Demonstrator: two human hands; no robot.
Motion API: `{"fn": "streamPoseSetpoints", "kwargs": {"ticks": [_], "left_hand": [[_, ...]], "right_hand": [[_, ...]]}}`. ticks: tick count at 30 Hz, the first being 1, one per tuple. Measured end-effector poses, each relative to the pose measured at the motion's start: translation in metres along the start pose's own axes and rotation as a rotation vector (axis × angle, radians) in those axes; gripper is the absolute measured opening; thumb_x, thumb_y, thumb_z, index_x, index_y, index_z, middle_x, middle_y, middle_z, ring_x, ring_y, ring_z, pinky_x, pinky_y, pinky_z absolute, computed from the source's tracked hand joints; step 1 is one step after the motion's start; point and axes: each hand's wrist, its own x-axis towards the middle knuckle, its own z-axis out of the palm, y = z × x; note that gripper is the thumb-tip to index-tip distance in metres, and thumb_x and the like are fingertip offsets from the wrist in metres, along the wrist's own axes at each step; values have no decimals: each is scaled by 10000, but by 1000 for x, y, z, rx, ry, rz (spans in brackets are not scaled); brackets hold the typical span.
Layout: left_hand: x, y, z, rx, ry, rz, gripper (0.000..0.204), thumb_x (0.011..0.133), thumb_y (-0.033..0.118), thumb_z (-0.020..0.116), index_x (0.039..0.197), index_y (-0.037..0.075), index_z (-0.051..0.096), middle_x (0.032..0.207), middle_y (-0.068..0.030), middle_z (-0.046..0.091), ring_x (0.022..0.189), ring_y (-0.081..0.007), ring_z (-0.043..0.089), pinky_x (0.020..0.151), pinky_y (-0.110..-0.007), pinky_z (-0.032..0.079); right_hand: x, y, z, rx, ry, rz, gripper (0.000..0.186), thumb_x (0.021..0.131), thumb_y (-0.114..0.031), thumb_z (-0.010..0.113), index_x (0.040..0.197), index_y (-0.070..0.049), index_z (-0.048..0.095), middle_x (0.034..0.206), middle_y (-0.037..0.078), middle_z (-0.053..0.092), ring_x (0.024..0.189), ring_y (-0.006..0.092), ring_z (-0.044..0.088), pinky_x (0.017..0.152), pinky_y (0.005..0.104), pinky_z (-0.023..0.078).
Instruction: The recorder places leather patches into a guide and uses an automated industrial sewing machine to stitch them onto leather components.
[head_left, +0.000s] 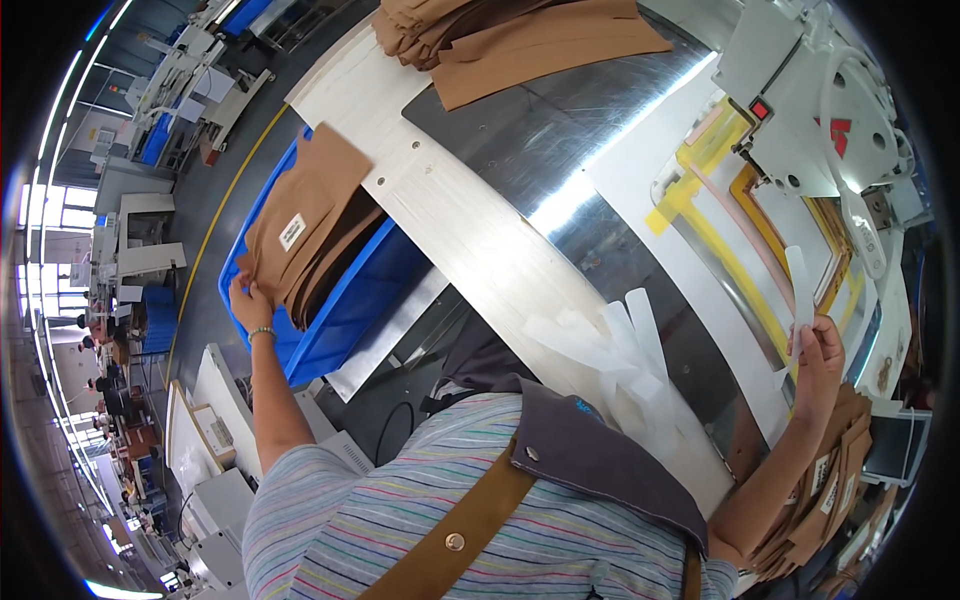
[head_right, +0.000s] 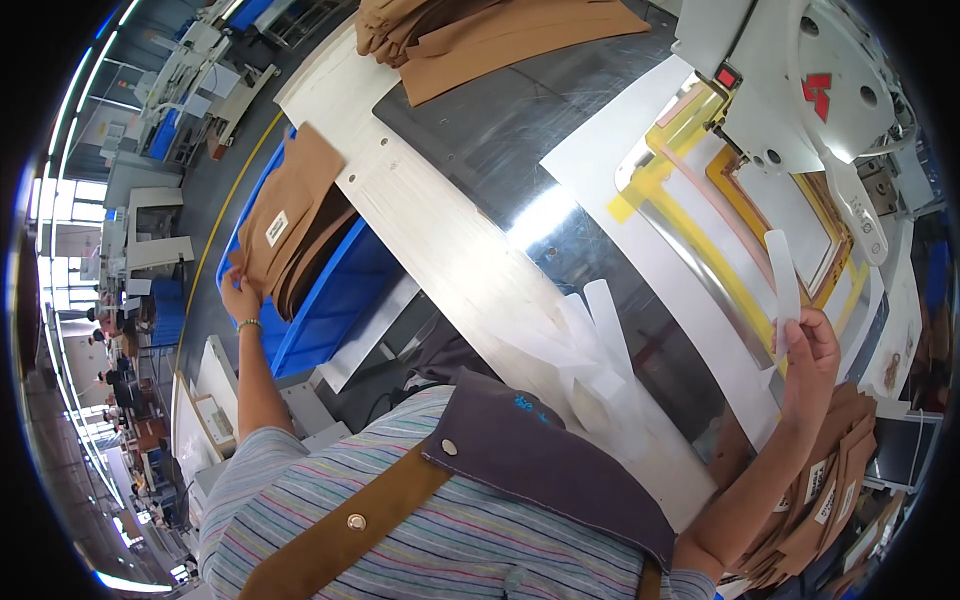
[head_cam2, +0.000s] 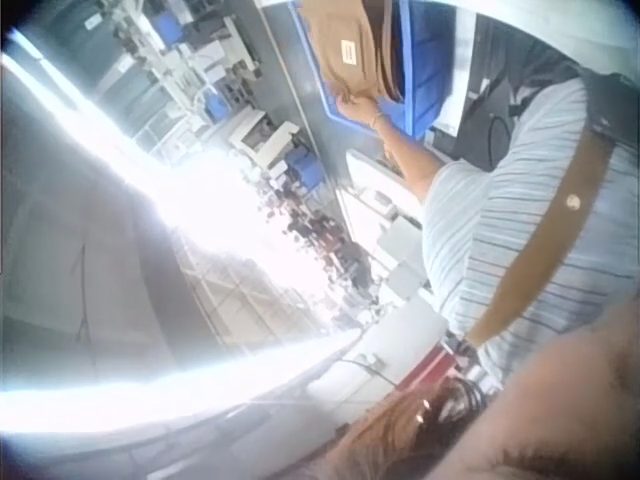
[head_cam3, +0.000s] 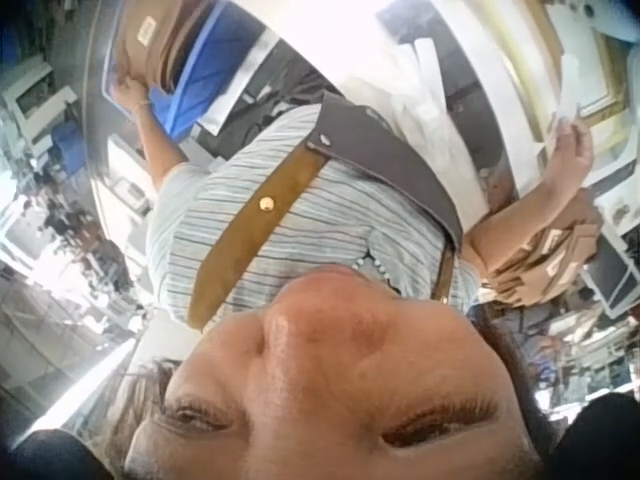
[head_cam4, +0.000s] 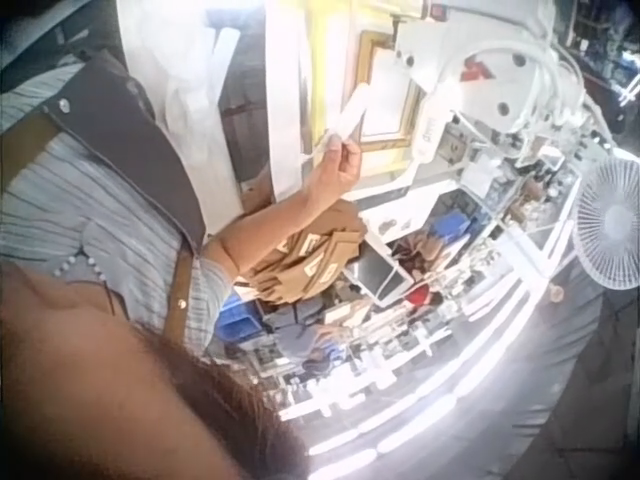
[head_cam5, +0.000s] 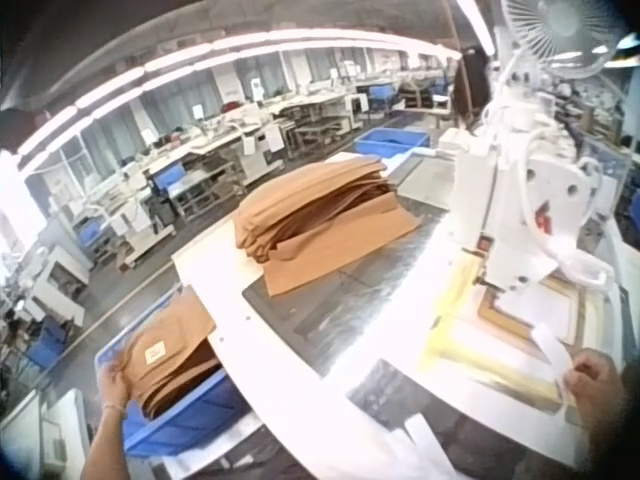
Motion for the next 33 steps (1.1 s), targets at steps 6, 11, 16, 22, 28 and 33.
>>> {"fn": "streamPoseSetpoints", "kwargs": {"ticks": [6, 11, 16, 22, 28, 33], "left_hand": [[-19, 16, 22, 213, 183, 43, 401, 1036, 231, 618, 1390, 51, 677, 1487, -222, 603, 1369, -399, 572, 1136, -492, 462], [16, 130, 39, 144, 77, 447, 513, 1054, 349, 600, 1491, 79, 618, 1590, -196, 528, 1491, -401, 457, 1239, -492, 358], [51, 214, 25, 511, -548, 577, 579, 1005, 518, 610, 1483, 192, 640, 1592, -56, 556, 1408, -317, 571, 1117, -455, 493], [65, 389, -13, 95, -306, 715, 446, 1074, 316, 614, 1436, 58, 648, 1449, -188, 658, 1312, -378, 634, 1095, -461, 508], [-50, 566, 11, -562, -514, 1285, 503, 1038, 181, 668, 1519, 63, 581, 1593, -173, 535, 1479, -392, 482, 1217, -476, 382], [-108, 628, 25, -524, -633, 1517, 599, 1035, 361, 654, 1556, 84, 550, 1713, -195, 353, 1587, -423, 293, 1275, -553, 253]], "right_hand": [[-3, -3, 10, 6, 34, 42, 164, 1050, -107, 672, 1186, -17, 682, 995, 20, 698, 847, 72, 590, 809, 233, 467], [-3, -2, 8, -18, 35, 60, 197, 1053, -76, 653, 1235, -6, 678, 984, 25, 689, 849, 75, 596, 788, 228, 474], [2, -39, 19, -255, 84, 86, 168, 1020, -141, 688, 1090, 8, 717, 948, 14, 709, 895, 91, 641, 828, 251, 497], [63, -68, 8, -503, 65, -13, 254, 996, -270, 734, 1059, -26, 766, 895, -42, 660, 820, 56, 554, 756, 241, 451], [114, -41, 5, -594, 78, -47, 240, 960, -275, 724, 1078, -81, 801, 877, -8, 712, 792, 84, 602, 720, 281, 478], [124, -55, 25, -777, -47, 179, 155, 919, -139, 699, 1041, -80, 774, 956, 46, 782, 885, 159, 690, 815, 346, 525]]}}
